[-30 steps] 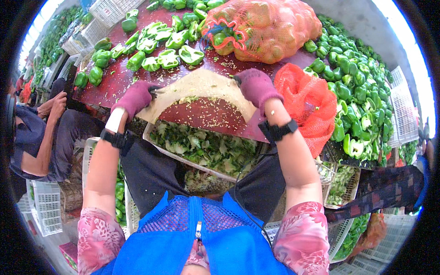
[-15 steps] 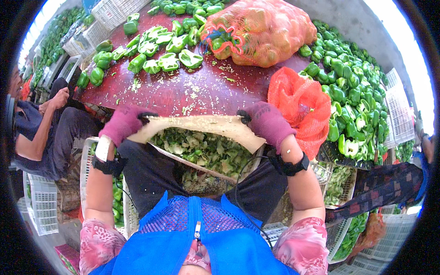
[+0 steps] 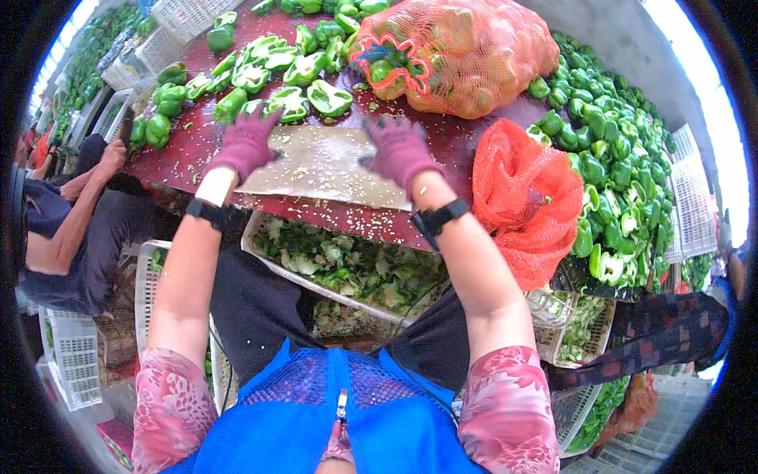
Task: The person uses a knife to cut open and remove seeds from green peppers, placing the cleaned vegetable pieces into a white crate.
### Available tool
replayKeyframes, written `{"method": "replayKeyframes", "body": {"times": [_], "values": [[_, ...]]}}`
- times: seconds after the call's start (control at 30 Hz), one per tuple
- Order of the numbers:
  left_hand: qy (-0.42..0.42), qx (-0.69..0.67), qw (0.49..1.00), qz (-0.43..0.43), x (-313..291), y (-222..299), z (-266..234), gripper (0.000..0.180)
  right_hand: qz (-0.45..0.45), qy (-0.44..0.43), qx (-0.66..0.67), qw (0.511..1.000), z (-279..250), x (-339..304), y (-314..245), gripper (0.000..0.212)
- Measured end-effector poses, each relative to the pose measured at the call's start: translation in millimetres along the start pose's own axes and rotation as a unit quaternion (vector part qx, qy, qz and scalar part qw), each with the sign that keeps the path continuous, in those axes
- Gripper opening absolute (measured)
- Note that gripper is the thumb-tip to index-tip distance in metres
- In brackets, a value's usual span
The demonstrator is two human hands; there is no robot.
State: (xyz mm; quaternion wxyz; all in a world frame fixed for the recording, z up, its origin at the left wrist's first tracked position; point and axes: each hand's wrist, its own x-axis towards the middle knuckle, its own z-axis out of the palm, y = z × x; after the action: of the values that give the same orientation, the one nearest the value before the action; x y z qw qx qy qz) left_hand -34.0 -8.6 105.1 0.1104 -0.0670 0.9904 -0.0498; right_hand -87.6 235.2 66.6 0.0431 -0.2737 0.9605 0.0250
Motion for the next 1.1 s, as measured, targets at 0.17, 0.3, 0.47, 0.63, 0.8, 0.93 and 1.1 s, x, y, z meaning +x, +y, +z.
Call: {"method": "replayKeyframes", "body": {"times": [0.17,0.3,0.47,0.63,0.8,0.93,1.1], "values": [[-0.017,-0.087,0.996,0.026,22,15,79,0.074,-0.070,0.015,0.081,0.994,47,-36,-17,0.071],[0.147,-0.171,0.973,0.044,58,29,91,0.059,-0.038,0.075,0.162,0.983,65,-47,-11,0.070],[0.113,-0.105,0.988,-0.019,123,67,84,0.043,0.000,0.179,0.360,0.916,86,-39,-1,0.060],[0.157,-0.114,0.981,0.013,135,67,88,0.041,0.117,0.068,0.715,0.686,69,-23,5,0.054],[0.177,-0.036,0.970,0.161,73,95,72,0.020,0.200,0.007,0.890,0.410,68,-26,12,0.049],[0.285,-0.038,0.892,0.349,-20,122,65,0.023,0.166,-0.048,0.931,0.322,81,-35,7,0.056],[0.272,-0.605,0.745,0.067,-60,91,58,0.046,0.092,-0.037,0.910,0.404,73,-49,-5,0.050]]}}
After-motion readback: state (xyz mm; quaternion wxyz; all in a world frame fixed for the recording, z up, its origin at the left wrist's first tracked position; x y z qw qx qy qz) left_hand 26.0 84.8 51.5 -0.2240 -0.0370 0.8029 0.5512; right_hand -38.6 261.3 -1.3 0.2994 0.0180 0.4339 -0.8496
